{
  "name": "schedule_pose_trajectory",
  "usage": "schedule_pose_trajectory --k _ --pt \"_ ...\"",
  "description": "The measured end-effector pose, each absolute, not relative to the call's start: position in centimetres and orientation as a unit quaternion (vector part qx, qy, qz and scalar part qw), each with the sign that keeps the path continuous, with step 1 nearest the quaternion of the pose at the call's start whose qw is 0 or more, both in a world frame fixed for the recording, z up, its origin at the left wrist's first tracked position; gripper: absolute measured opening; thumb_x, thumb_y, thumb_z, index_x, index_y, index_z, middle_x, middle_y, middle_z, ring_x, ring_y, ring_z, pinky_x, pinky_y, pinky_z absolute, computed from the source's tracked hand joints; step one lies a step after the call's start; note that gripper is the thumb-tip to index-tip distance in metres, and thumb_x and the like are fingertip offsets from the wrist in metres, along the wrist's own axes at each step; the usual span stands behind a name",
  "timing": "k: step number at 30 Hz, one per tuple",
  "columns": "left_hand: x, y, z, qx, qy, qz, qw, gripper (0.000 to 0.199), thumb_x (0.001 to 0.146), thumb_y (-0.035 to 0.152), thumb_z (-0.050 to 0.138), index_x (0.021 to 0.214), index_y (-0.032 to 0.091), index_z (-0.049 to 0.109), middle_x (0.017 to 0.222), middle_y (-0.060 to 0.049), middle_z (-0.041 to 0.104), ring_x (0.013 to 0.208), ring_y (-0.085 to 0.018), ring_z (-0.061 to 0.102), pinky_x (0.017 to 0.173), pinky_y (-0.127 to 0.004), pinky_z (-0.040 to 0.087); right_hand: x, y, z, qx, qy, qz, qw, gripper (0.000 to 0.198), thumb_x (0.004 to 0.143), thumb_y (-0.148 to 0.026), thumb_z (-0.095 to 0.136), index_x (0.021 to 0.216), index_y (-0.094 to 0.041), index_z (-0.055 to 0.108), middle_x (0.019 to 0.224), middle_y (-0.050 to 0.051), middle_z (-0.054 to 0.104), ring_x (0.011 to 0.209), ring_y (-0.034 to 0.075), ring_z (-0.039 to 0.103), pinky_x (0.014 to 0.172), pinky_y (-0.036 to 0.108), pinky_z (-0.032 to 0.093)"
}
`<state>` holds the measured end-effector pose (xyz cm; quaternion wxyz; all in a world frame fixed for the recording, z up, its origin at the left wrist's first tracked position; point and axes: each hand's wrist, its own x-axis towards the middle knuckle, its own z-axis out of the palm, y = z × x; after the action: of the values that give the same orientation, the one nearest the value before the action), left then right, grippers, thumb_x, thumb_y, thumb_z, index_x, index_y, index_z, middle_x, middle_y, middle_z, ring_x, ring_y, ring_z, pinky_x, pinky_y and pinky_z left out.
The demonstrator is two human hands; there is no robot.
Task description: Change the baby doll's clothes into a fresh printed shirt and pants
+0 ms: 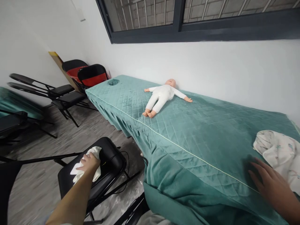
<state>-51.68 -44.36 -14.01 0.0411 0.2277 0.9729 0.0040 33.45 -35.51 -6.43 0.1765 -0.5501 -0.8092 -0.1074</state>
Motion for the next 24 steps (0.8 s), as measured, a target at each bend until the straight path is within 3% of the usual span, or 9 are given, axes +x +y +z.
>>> schedule_pose_trajectory --k 6,13,19,24 --pt "-53.1 -44.9 -13.6 0.147 0.986 -0.029 0.080 0.063 0.084 0.045 0.056 0.137 0.012 0.047 0.132 -0.029 0.053 0.120 -0.045 0.058 0.089 -0.056 0.050 32.5 -37.6 -6.6 -0.566 -0.791 -0.161 0.168 0.043 0.095 -0.052 0.035 0.123 -0.024 0.053 0.135 0.017 0.063 0.105 0.041 0.067 0.091 0.056 0.052" --pt "-52.1 -45.8 -13.3 0.275 0.956 -0.031 0.099 0.063 0.086 0.044 0.051 0.143 0.019 0.043 0.139 -0.021 0.050 0.127 -0.040 0.056 0.097 -0.051 0.049 31.4 -38.1 -6.1 -0.575 -0.780 -0.183 0.166 0.045 0.096 -0.052 0.032 0.121 -0.022 0.054 0.135 0.016 0.064 0.104 0.041 0.067 0.086 0.055 0.053" --pt "-49.9 -45.1 -14.8 0.253 0.963 -0.030 0.086 0.057 0.088 0.044 0.047 0.136 0.013 0.047 0.132 -0.025 0.051 0.122 -0.042 0.057 0.090 -0.051 0.052 30.7 -38.2 -5.6 -0.577 -0.777 -0.182 0.170 0.039 0.097 -0.046 0.035 0.125 -0.025 0.051 0.133 0.017 0.064 0.105 0.042 0.067 0.085 0.056 0.053" --pt "-50.0 -44.9 -14.5 0.248 0.965 -0.038 0.080 0.053 0.086 0.043 0.051 0.131 0.015 0.050 0.131 -0.024 0.052 0.121 -0.042 0.057 0.089 -0.051 0.051 30.6 -39.0 -6.0 -0.589 -0.779 -0.139 0.164 0.040 0.098 -0.041 0.034 0.132 -0.025 0.048 0.139 0.021 0.056 0.111 0.047 0.065 0.090 0.062 0.049"
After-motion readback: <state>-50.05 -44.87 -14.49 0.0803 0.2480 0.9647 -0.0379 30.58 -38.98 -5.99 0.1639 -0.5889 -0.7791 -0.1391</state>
